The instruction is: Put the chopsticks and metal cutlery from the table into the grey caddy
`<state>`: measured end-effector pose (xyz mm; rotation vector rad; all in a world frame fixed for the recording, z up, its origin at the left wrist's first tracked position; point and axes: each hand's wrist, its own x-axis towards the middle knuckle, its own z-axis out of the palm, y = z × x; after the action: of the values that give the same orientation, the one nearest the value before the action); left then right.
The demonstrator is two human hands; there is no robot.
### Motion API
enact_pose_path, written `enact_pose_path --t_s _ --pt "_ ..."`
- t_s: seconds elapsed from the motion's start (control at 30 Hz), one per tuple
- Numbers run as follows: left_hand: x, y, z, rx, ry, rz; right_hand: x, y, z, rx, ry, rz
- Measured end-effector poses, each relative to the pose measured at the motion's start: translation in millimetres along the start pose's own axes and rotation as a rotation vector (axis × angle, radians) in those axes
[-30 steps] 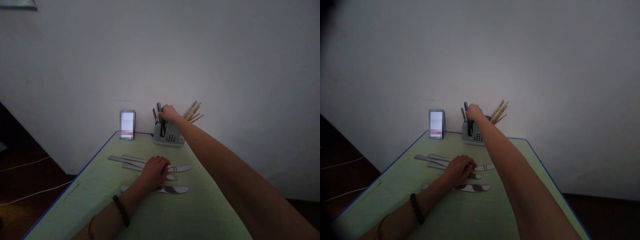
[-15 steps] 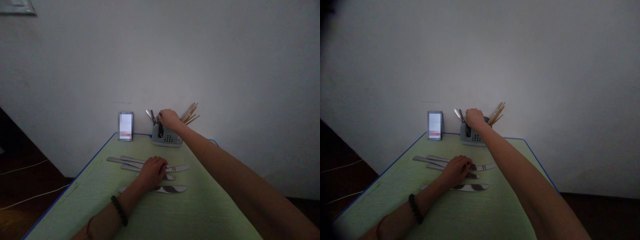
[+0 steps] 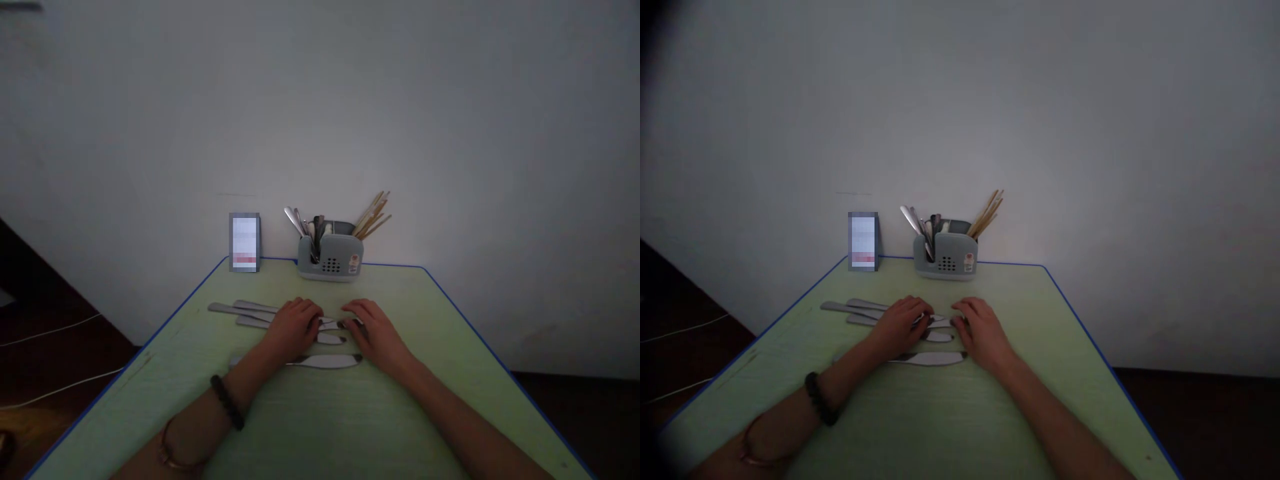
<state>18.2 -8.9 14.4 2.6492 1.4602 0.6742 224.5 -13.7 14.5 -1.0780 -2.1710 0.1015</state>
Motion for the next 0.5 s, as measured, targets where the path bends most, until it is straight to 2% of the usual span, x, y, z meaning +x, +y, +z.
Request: enact_pose_path --t_s 0.17,0.3,0.4,0.5 --pt "0 -6 -2.0 0.013 -0.041 0.010 0 4 3 -0.077 -0.233 0.077" --pt "1 -22 -4.1 -0.013 -0.045 0.013 5 1 -1 -0.127 -0.307 0.108" --pt "-1 -35 -10.1 -0.102 -0.103 0.074 8 0 -7 -0.159 -0.355 0.121" --pt "-2 -43 -16.2 -0.133 -0.142 0.063 11 2 -16 -0.163 -0.437 0.159"
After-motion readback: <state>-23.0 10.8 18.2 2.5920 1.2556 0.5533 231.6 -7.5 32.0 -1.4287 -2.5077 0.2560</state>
